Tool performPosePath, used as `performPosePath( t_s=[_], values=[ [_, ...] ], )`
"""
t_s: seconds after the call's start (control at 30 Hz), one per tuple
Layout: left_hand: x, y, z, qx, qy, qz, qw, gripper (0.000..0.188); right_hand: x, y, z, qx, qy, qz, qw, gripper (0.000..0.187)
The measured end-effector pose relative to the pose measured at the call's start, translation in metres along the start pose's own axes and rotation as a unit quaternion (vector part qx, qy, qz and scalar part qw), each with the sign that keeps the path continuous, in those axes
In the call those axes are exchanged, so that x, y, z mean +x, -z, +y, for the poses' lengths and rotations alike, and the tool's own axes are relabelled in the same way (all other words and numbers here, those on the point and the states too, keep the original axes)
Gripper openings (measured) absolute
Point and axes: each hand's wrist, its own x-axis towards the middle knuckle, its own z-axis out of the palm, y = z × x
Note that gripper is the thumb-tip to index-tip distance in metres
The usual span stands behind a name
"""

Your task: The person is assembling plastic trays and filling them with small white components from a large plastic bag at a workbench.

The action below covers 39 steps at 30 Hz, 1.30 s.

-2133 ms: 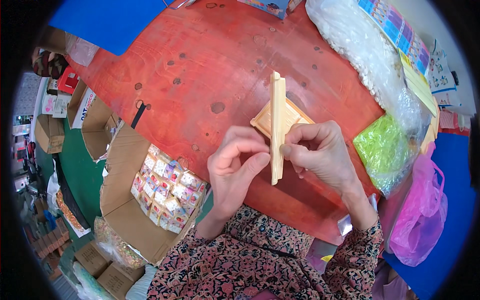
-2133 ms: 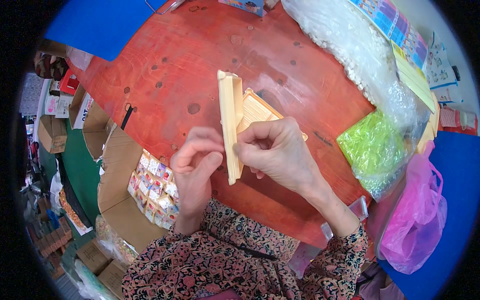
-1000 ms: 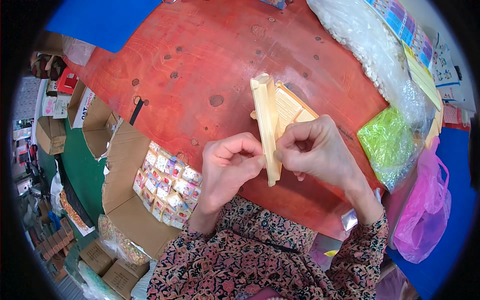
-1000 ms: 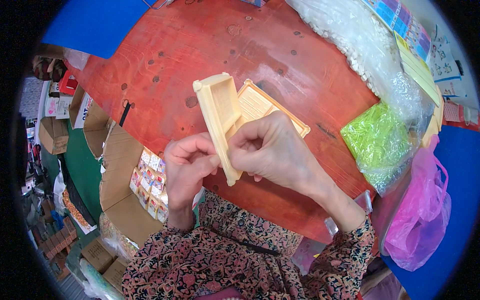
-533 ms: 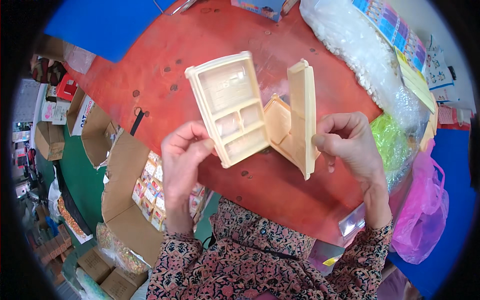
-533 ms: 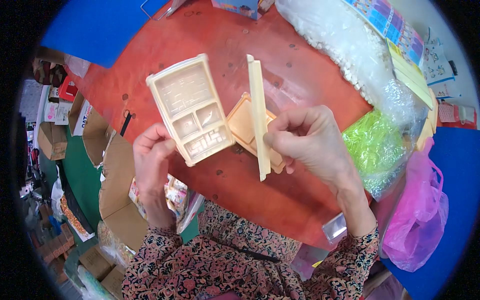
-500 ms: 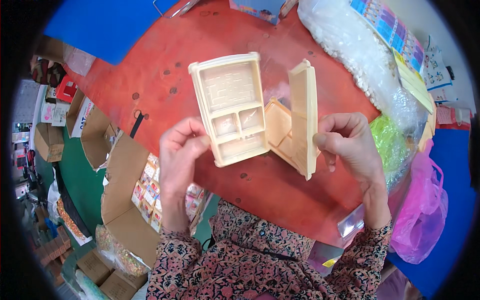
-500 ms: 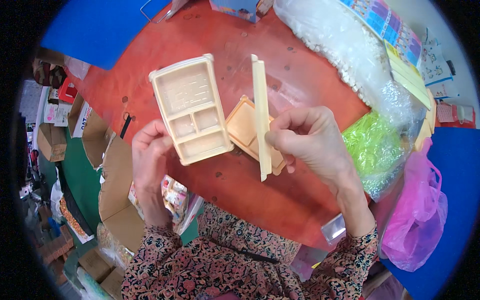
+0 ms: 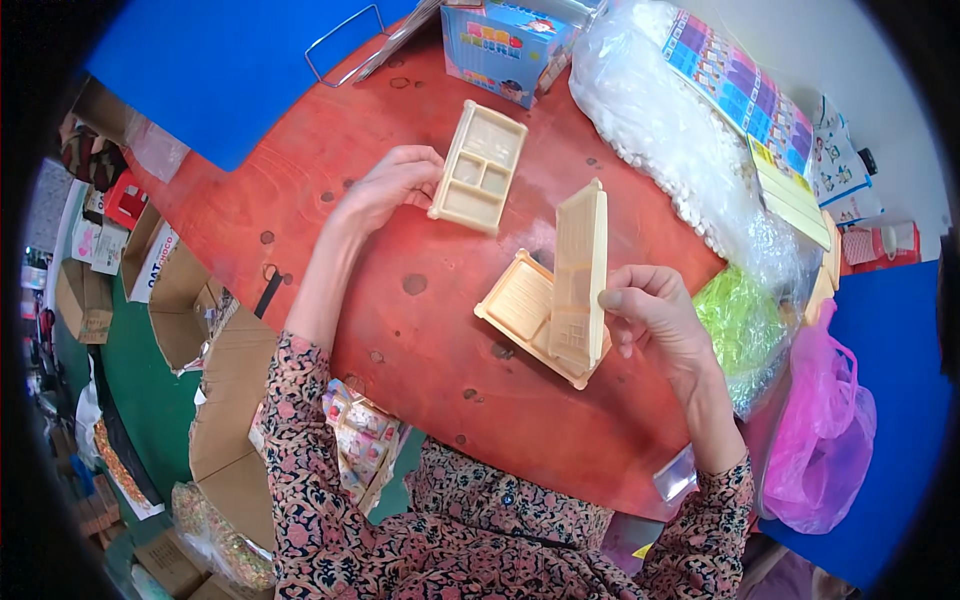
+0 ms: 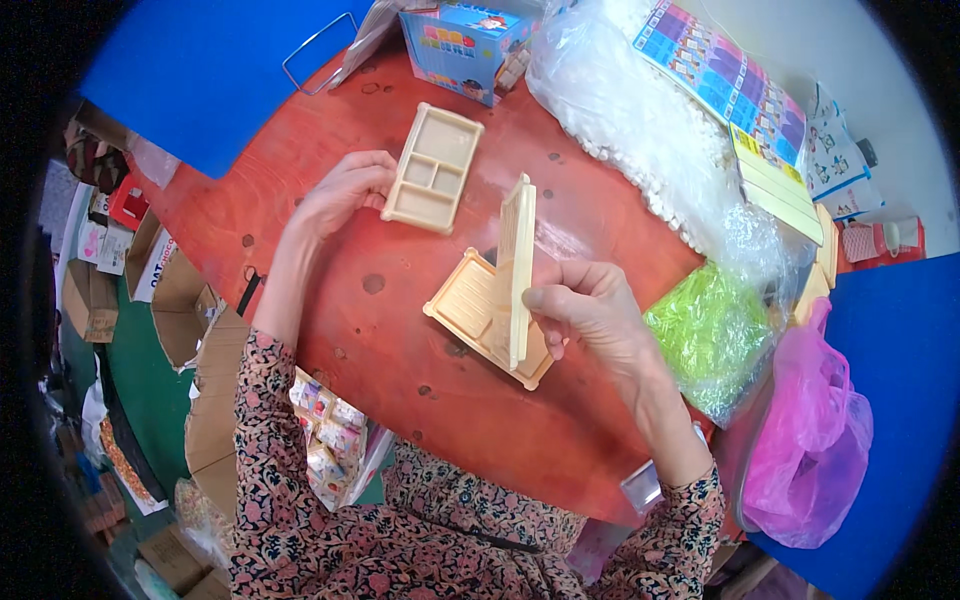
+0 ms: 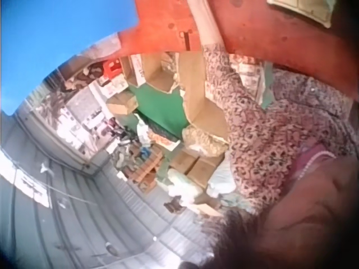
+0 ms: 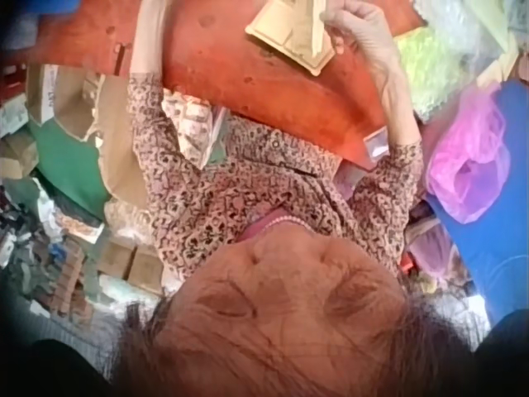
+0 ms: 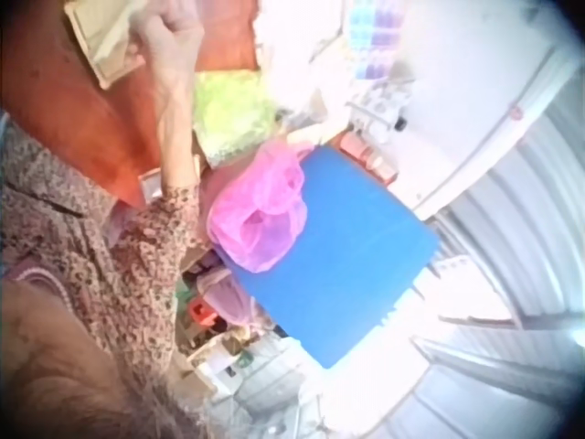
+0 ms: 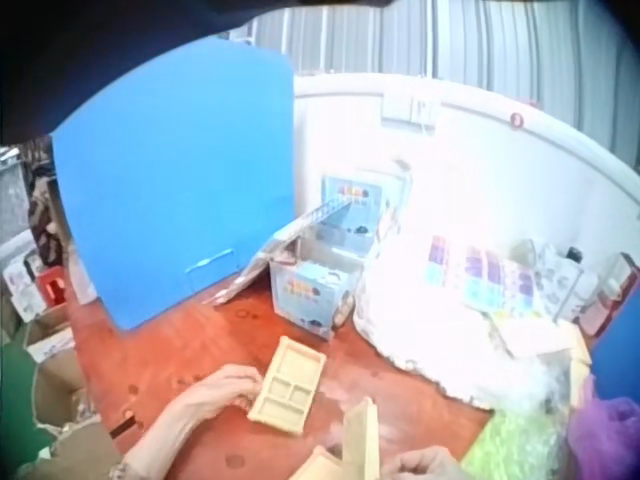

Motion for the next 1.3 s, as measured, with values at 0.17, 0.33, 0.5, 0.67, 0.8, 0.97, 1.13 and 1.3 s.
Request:
performPosePath(
  t_s=[0.17, 0.33, 0.5, 0.67, 0.8, 0.97, 1.13, 1.3],
  values=[
    [0.017, -0.014, -0.006, 0.147, -0.022, 0.128, 0.981, 0.028, 0.005, 0.004, 0.005, 0.02, -0.009, 0.0, 1.0, 0.005],
    [0.032, -0.049, -0.001, 0.477, -0.094, 0.27, 0.831, 0.049, 0.01, 0.002, 0.011, 0.033, -0.016, 0.002, 0.999, 0.005],
    [0.049, -0.048, -0.018, 0.504, -0.185, 0.282, 0.795, 0.028, 0.008, 0.0, 0.01, 0.038, -0.013, -0.003, 0.999, 0.004],
    [0.045, -0.027, -0.023, 0.492, -0.194, 0.252, 0.81, 0.007, 0.003, 0.012, 0.013, 0.071, -0.021, 0.011, 0.997, 0.004],
    [0.037, -0.026, -0.021, 0.494, -0.247, 0.248, 0.796, 0.006, 0.002, 0.017, 0.013, 0.091, -0.025, 0.006, 0.995, 0.005],
    [0.002, -0.055, 0.007, 0.557, -0.304, 0.319, 0.704, 0.009, -0.002, 0.004, 0.009, 0.086, -0.019, -0.001, 0.996, 0.005],
    [-0.059, -0.123, 0.054, 0.092, -0.134, -0.001, 0.987, 0.01, -0.006, 0.003, 0.017, 0.003, 0.053, 0.032, 0.998, 0.007],
    [-0.072, -0.139, 0.048, -0.016, -0.076, -0.084, 0.993, 0.006, -0.009, -0.008, 0.016, -0.073, 0.126, 0.051, 0.988, 0.01]
  ],
)
